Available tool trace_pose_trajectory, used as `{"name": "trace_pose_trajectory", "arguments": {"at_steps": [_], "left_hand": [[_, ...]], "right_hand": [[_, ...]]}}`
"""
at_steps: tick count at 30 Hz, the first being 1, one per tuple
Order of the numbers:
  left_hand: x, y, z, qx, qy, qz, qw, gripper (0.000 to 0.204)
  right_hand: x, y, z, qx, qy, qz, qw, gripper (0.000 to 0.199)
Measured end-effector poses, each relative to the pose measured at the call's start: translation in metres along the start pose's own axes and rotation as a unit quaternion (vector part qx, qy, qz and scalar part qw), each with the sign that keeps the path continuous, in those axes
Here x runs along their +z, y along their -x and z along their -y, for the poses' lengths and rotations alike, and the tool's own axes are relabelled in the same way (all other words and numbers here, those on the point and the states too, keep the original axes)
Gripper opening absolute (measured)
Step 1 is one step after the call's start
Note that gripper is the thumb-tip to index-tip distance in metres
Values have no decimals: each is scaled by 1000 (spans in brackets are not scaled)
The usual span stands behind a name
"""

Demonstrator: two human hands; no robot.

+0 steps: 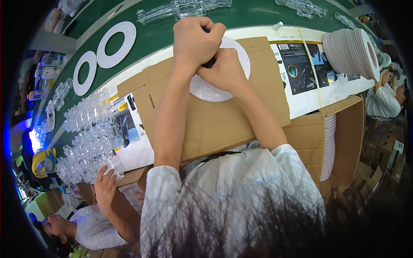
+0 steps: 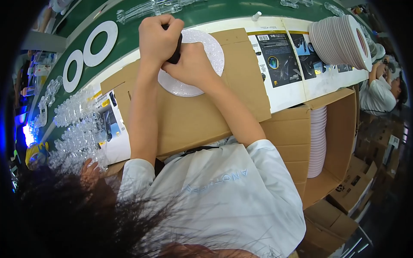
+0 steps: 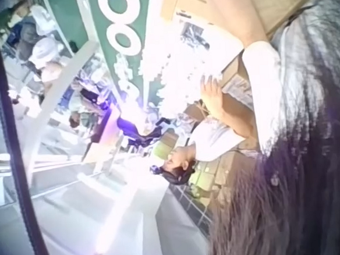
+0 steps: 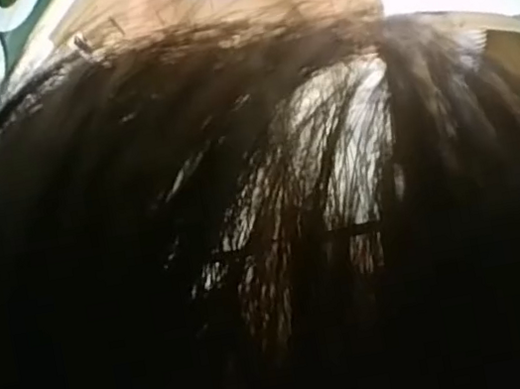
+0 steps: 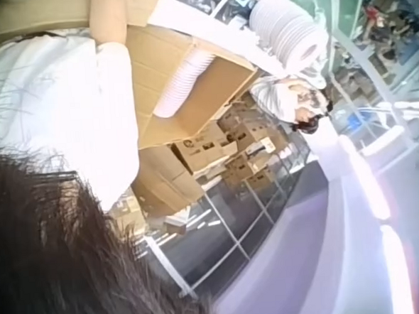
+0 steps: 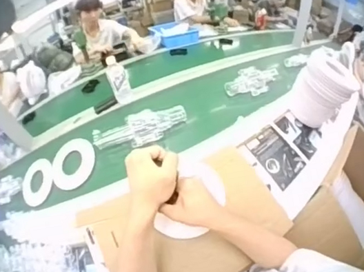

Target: Applying glue to circular light fixture components on an assembly line.

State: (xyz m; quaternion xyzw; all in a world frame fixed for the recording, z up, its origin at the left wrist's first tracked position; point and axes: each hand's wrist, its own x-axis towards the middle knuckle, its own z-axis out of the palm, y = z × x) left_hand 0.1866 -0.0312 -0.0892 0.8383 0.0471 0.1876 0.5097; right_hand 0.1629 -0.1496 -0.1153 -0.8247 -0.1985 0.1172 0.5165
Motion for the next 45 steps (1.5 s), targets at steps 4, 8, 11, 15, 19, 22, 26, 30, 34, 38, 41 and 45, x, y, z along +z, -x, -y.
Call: {"name": "trace_pose_trajectory", "arguments": {"at_steps": [4, 8, 11, 15, 19, 22, 26, 30, 34, 38, 41, 45], "left_hand": [[-1, 0, -5, -26, 12, 9, 1000, 23], [-1, 0, -4, -38, 7, 23, 999, 24], [-2, 0, -4, -41, 10, 25, 999, 24], [-6, -2, 0, -35, 46, 61, 996, 25], [-11, 5, -11, -39, 107, 65, 991, 27], [-17, 14, -17, -39, 76, 78, 993, 36], [-21, 20, -15, -52, 17, 48, 997, 35], [-22, 23, -12, -73, 28, 6, 997, 28], [-20, 23, -8, -69, 21, 1, 997, 29], [-18, 25, -6, -70, 30, 3, 997, 30], [-17, 25, -6, -70, 26, 7, 997, 31], [-17, 26, -6, -74, 9, 14, 997, 32]], "right_hand": [[1, -1, -6, 3, 14, 9, 1000, 26], [3, -1, -10, 5, 30, 8, 1000, 25], [2, -1, -9, -3, 21, 3, 1000, 25], [0, 1, 2, 21, 8, 12, 1000, 26], [-1, 3, 10, 38, -55, 1, 998, 26], [6, 2, 3, 21, -51, 12, 998, 27], [10, 6, 3, -16, -52, 28, 998, 27], [13, 7, 6, -59, -22, 35, 997, 17], [8, 7, 8, -64, -30, 64, 995, 23], [10, 9, 5, -85, -26, 60, 994, 22], [13, 10, 2, -88, -41, 50, 994, 21], [16, 11, -2, -82, -74, 30, 993, 16]]}}
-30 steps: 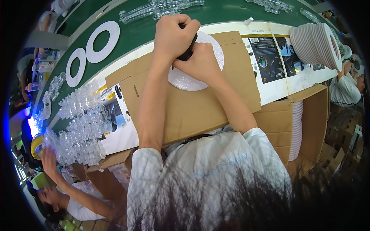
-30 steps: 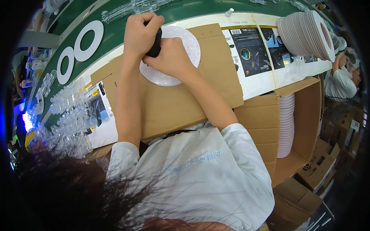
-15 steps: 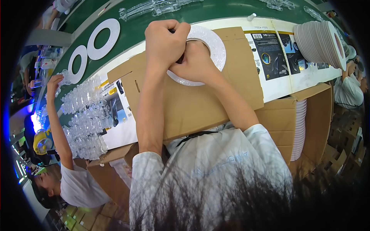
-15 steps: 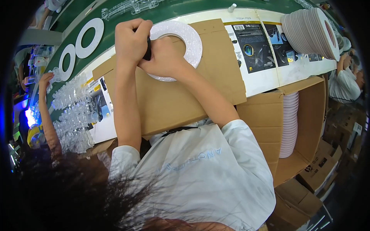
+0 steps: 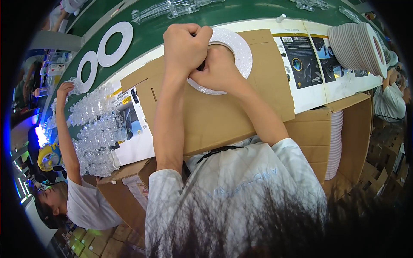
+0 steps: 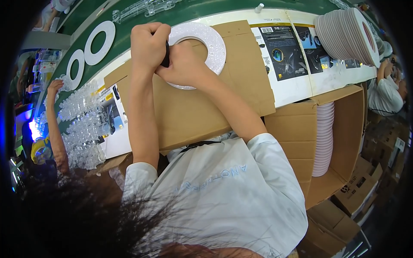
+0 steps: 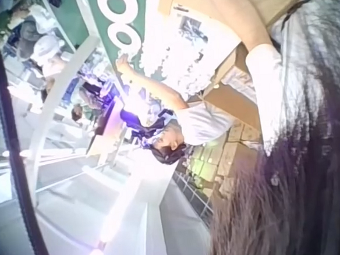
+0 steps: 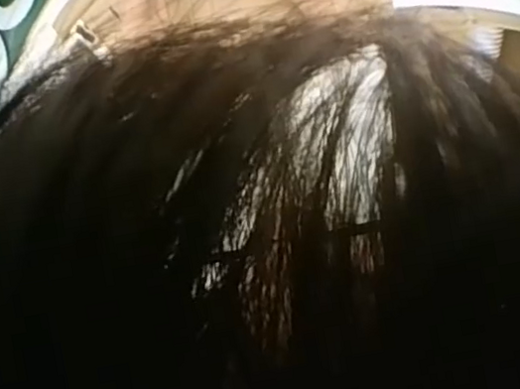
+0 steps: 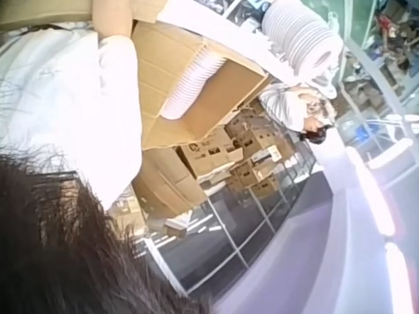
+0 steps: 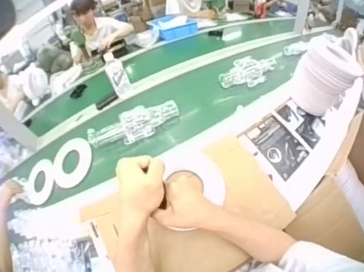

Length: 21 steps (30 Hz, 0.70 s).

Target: Applying glue to circular light fixture components on an assembly line.

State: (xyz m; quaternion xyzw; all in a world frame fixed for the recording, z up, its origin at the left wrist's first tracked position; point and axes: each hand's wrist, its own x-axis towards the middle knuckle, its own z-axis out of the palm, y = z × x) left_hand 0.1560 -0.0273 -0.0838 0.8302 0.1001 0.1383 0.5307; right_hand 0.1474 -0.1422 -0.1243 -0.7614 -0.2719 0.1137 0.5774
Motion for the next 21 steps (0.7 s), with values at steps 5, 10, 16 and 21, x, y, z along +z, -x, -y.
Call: {"name": "trace_pose_trajectory", "arguments": {"at_steps": [5, 10, 16, 21], "left_hand": [[-1, 0, -3, -2, 34, 9, 999, 31], [-4, 9, -15, -12, 62, 38, 997, 28], [8, 20, -10, -6, 111, 0, 994, 29], [8, 24, -14, -19, 105, -8, 994, 29]], "right_hand": [[-4, 1, 6, 6, 39, 14, 999, 17], [-17, 7, 13, -8, 45, 13, 999, 27], [-26, 14, 6, -23, 57, 53, 997, 26], [-29, 15, 8, -19, 48, 70, 996, 26]]}}
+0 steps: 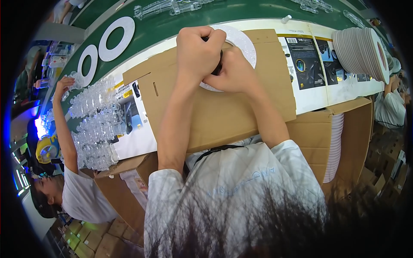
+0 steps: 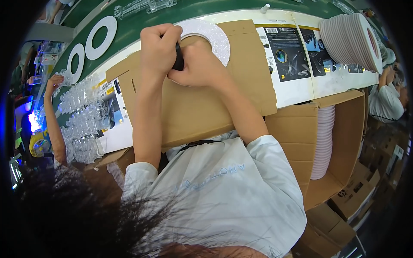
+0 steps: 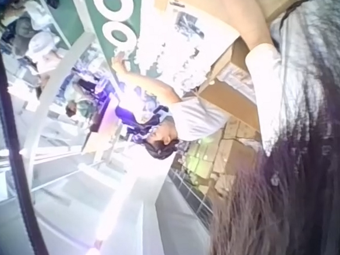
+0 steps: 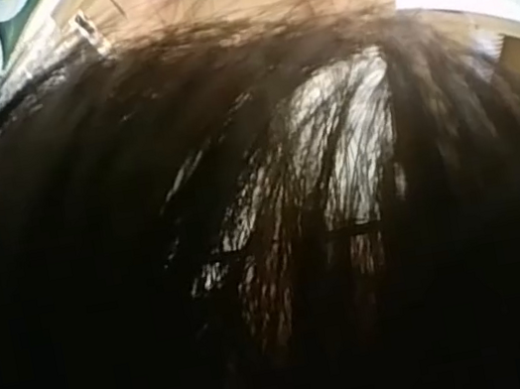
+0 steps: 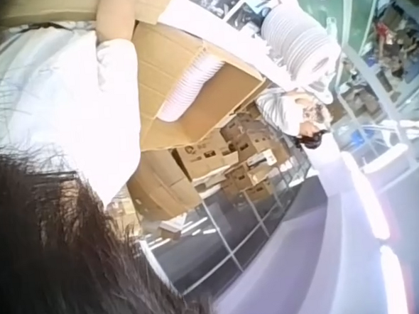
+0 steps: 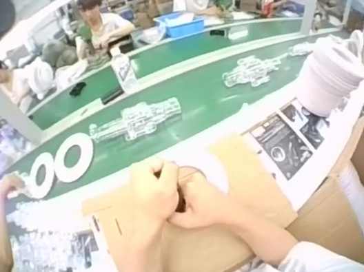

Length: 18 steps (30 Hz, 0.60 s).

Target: Applying glue to circular light fixture components on an assembly line.

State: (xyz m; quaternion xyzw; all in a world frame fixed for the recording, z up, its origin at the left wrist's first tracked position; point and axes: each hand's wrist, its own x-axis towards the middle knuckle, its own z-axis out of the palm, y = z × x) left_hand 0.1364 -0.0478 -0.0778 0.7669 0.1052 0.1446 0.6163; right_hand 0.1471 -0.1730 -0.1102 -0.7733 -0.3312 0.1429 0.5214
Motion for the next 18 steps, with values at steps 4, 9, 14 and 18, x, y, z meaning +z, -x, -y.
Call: {"name": "trace_pose_trajectory", "arguments": {"at_steps": [4, 9, 14, 18], "left_hand": [[2, 2, 1, 5, -5, -11, 1000, 30], [2, 2, 6, 7, -18, -11, 1000, 30], [2, 4, 2, -8, -9, -10, 1000, 30], [2, 3, 3, 0, -23, -4, 1000, 30]], "right_hand": [[3, 1, -6, -9, 0, 1, 1000, 27], [5, 1, -10, -17, 9, -1, 1000, 27], [6, 2, -12, -9, 6, 9, 1000, 26], [5, 2, -12, -28, 3, -2, 1000, 27]]}}
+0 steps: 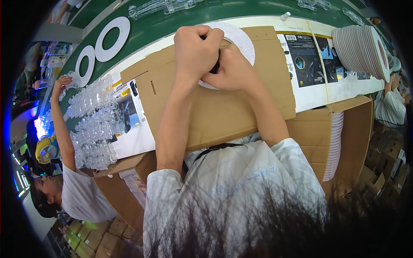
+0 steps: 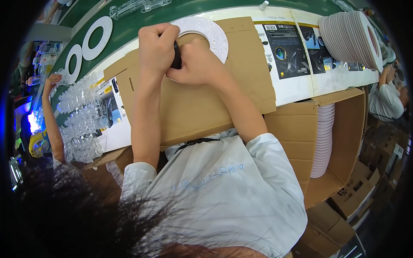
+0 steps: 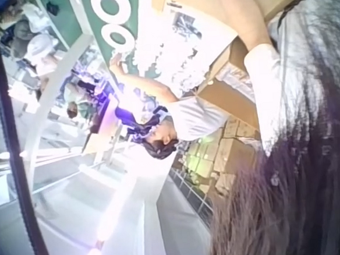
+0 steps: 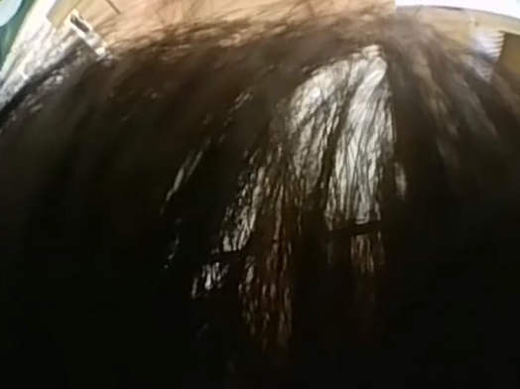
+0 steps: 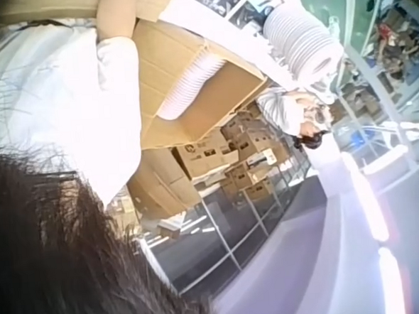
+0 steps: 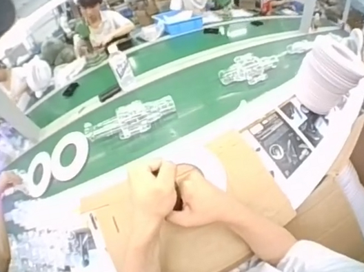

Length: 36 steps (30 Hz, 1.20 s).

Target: Applying glue to circular light fixture components on an assembly line.

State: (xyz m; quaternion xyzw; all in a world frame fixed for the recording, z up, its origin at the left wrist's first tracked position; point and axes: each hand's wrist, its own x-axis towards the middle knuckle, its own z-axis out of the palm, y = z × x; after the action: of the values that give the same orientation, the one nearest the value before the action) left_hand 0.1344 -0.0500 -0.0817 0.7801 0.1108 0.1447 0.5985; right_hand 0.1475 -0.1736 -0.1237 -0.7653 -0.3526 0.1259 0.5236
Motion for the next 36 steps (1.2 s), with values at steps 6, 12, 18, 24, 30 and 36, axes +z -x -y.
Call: {"name": "trace_pose_trajectory", "arguments": {"at_steps": [6, 12, 18, 24, 30, 36], "left_hand": [[1, 0, 1, -4, 0, -5, 1000, 30], [7, 2, -8, 34, 27, -33, 999, 28], [15, -10, -14, 48, 7, 20, 999, 28], [18, -11, -3, 34, -24, 34, 999, 27], [20, -14, -4, 33, -20, 31, 999, 26], [22, -14, 1, 35, -9, 11, 999, 28]], "right_hand": [[1, 0, -4, -8, 2, 1, 1000, 27], [-11, 0, 7, 0, -12, -14, 1000, 25], [-25, 2, 11, 39, -3, -39, 998, 24], [-22, 1, -3, -7, 11, -51, 999, 20], [-30, 0, 3, 39, 20, -16, 999, 23], [-25, 0, 0, 32, 9, -13, 999, 21]]}}
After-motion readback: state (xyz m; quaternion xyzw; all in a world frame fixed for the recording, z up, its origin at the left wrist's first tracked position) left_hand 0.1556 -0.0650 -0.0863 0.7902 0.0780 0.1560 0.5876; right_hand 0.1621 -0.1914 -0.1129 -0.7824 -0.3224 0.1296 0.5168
